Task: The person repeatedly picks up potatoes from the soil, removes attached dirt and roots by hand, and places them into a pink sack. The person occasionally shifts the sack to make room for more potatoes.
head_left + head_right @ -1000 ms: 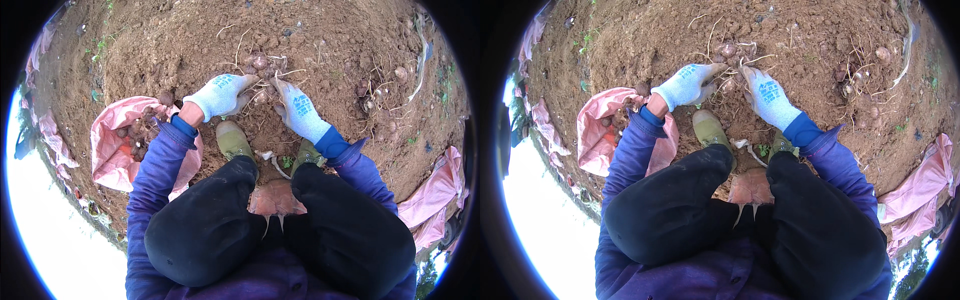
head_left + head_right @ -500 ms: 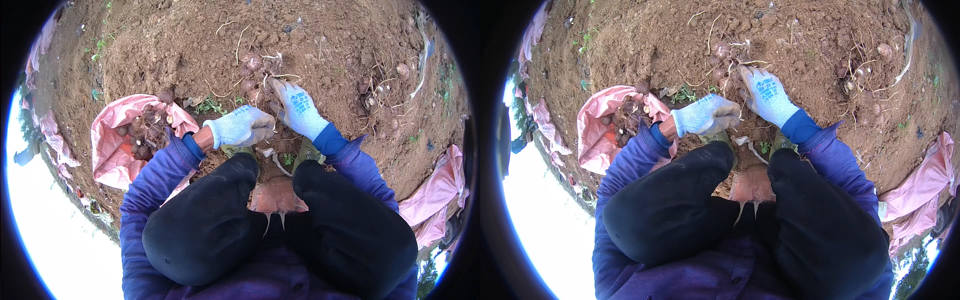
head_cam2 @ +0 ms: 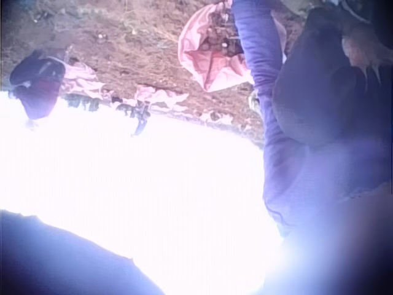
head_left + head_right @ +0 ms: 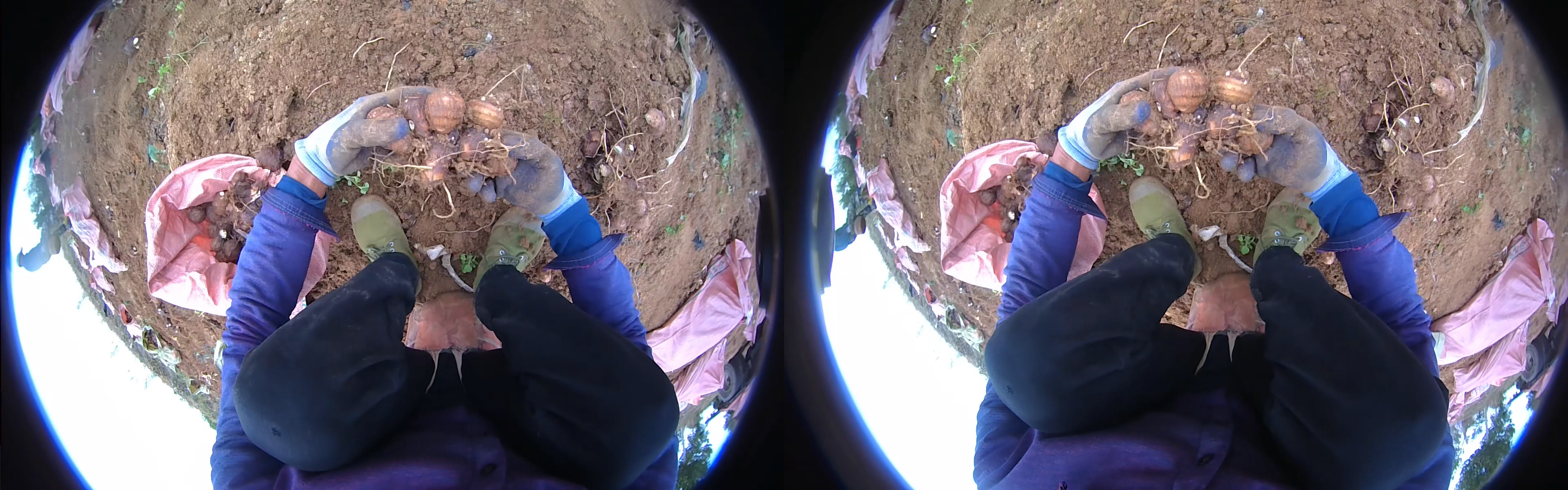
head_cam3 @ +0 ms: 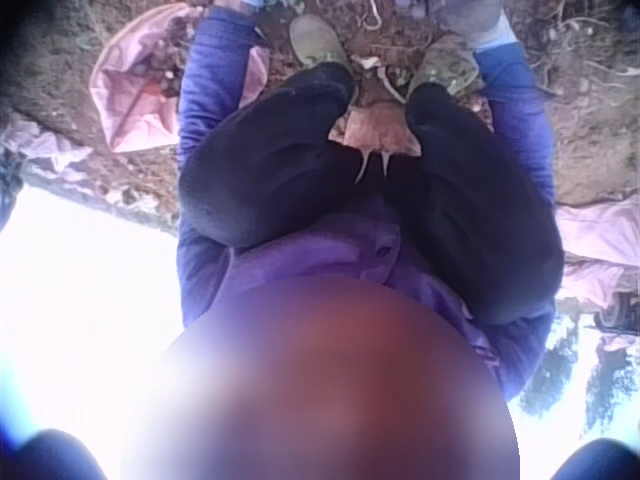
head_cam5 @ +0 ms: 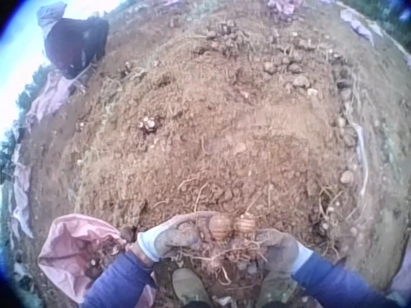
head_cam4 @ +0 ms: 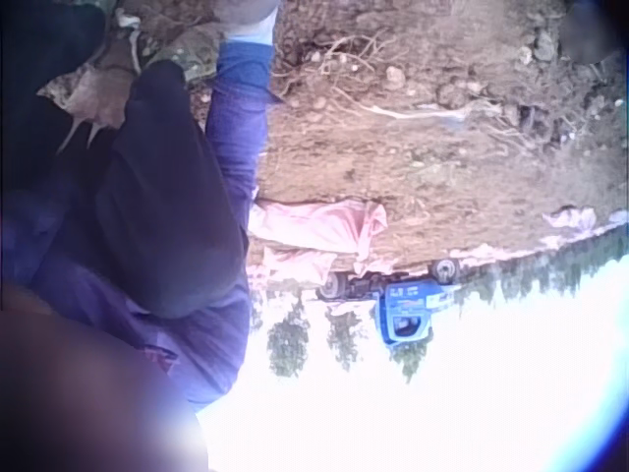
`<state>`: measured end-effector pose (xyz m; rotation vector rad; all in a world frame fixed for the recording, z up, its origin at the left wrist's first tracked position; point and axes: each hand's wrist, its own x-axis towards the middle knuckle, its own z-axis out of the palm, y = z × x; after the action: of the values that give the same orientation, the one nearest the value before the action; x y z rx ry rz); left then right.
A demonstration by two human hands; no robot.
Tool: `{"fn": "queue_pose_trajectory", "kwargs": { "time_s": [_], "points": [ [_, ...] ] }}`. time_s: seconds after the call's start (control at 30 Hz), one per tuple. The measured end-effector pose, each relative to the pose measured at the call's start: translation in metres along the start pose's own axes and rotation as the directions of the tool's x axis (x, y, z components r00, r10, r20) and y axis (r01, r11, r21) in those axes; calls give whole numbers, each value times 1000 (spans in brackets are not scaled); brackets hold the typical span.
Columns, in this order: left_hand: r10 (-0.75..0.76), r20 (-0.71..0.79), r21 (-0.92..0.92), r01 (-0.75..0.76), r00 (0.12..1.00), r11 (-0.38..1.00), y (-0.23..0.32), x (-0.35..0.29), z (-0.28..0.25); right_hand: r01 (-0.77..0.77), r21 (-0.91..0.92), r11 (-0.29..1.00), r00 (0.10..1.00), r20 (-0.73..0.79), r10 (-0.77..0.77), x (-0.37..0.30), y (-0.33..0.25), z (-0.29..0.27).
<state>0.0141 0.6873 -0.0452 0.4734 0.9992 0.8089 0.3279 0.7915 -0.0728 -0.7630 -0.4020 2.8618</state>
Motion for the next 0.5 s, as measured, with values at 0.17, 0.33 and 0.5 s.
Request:
{"fn": "queue_pose_trajectory", "kwargs": {
  "time_s": [0.17,0.33,0.5],
  "points": [
    [-85,-44,161,91,995,983,-8,1,17,11,-760,650,995,-56,-83,9,6,14],
    [29,-360,207,50,933,977,-35,0,32,-72,-991,-110,789,10,-614,23,6,22],
    [-148,-637,-406,-166,756,899,-32,5,51,85,-979,184,381,-139,-914,26,-11,29]
  ]
}}
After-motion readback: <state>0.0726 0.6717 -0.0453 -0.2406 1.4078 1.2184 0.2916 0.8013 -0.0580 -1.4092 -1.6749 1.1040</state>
